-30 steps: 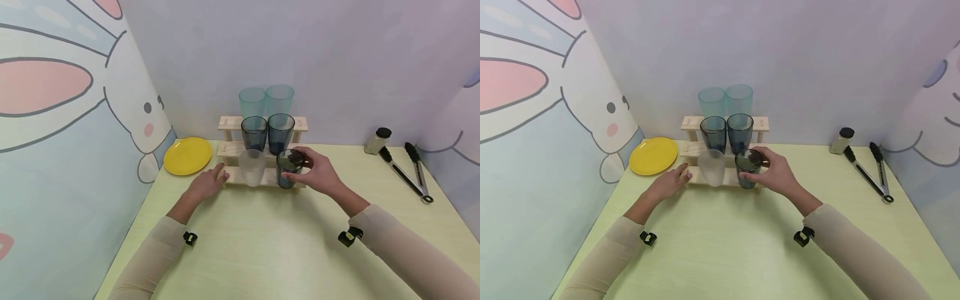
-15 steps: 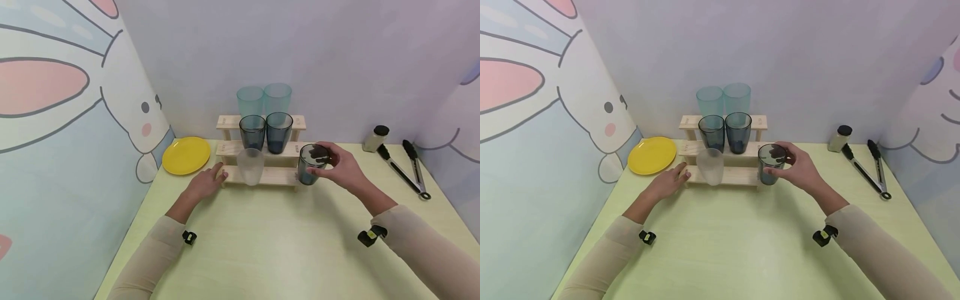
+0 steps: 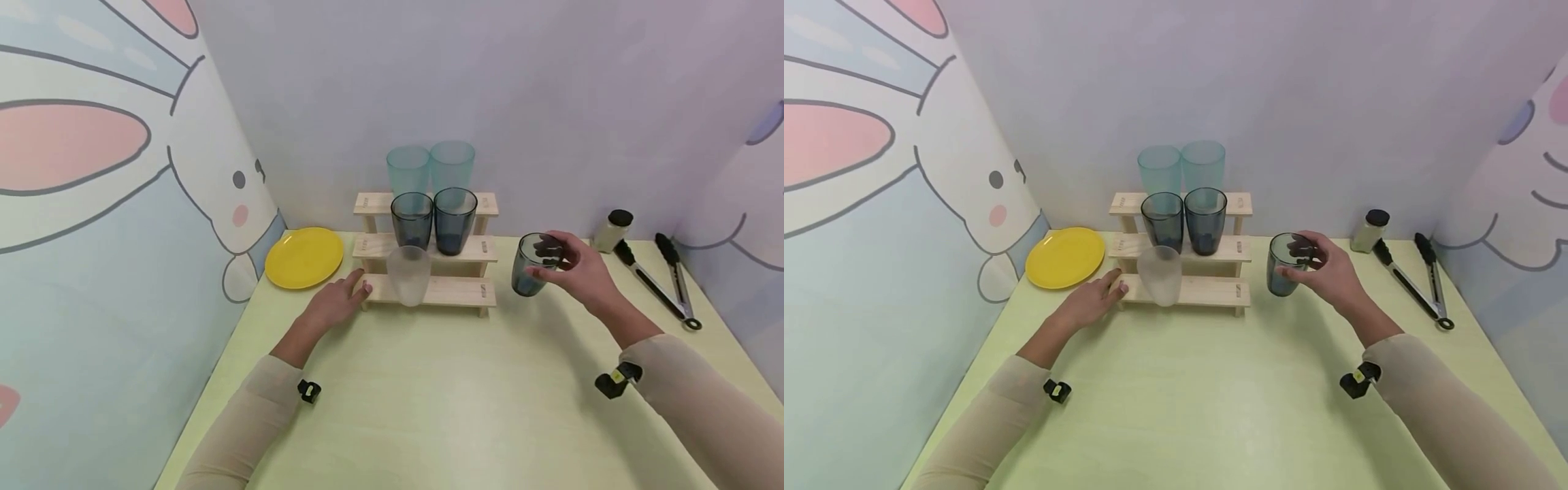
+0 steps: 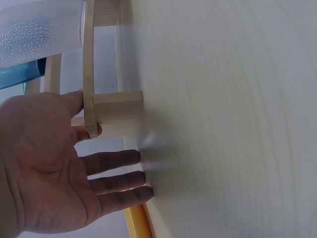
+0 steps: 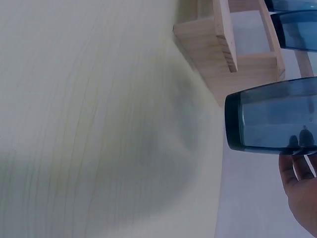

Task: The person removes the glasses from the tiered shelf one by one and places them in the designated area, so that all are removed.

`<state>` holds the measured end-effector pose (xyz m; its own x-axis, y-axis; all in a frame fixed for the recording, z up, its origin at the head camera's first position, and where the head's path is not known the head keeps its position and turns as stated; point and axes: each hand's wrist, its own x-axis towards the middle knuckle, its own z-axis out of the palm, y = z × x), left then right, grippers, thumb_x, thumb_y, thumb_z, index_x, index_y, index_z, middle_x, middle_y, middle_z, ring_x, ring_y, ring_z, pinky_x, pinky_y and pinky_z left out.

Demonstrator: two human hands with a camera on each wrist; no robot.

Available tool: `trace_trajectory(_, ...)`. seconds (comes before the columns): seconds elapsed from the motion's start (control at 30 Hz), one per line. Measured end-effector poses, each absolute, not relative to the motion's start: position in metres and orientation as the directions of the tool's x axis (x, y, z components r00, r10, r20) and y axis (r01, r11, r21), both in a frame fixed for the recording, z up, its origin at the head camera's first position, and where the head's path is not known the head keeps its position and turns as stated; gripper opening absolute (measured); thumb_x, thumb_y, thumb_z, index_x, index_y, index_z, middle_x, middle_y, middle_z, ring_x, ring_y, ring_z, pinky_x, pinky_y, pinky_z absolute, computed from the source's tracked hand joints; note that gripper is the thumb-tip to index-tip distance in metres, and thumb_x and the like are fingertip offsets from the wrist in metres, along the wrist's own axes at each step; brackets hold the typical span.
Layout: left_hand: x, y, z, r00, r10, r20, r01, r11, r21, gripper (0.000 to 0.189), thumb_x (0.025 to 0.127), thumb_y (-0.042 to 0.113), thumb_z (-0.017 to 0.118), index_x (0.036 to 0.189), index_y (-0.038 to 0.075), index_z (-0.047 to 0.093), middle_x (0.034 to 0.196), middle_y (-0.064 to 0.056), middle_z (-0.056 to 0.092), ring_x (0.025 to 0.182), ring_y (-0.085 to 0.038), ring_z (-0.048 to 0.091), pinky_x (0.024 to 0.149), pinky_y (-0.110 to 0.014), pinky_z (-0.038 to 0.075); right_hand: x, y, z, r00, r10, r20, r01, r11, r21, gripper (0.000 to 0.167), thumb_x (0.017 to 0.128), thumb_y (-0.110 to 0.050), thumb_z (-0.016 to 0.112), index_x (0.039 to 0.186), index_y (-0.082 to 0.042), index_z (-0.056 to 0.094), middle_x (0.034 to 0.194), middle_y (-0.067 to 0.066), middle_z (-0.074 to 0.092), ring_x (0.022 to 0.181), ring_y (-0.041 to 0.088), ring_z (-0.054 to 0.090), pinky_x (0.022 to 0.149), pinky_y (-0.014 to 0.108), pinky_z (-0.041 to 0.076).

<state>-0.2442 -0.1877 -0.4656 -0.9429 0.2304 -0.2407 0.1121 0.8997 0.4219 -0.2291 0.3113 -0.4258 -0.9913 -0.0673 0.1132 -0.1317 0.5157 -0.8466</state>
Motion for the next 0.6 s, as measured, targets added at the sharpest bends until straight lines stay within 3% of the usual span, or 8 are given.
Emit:
trace_trajectory(0.33, -0.244, -0.188, -0.466, -0.941, 0.234, -0.245, 0.114, 0.900, 0.422, 0.078, 0.115, 0.068, 0.033, 0.177, 0.021, 0.024, 0.167, -0.024, 0.054, 0.155, -0.048, 0.051, 0.126, -0.066, 0.041, -0.241, 0.323, -0.442, -0.999, -0.020, 0.026, -0.032, 0.528, -0.849, 0.088, 0.098, -0.037, 0.087, 0.170, -0.016, 0.040, 0.156, 0.013, 0.058, 0.117, -0.006, 0.059, 0.084, 0.007, 0.053)
trace_trajectory(0.6, -0.245, -0.187, -0.467, -0.944, 0.220, -0.247, 0.100, 0.902, 0.420, 0.077, 0.115, 0.067, 0.034, 0.177, 0.022, 0.025, 0.167, -0.023, 0.053, 0.155, -0.048, 0.051, 0.126, -0.066, 0.041, -0.244, 0.325, -0.449, -0.999, -0.023, 0.031, -0.039, 0.520, -0.853, 0.087, 0.100, -0.037, 0.085, 0.171, -0.015, 0.040, 0.159, 0.017, 0.056, 0.121, -0.004, 0.059, 0.086, 0.006, 0.051)
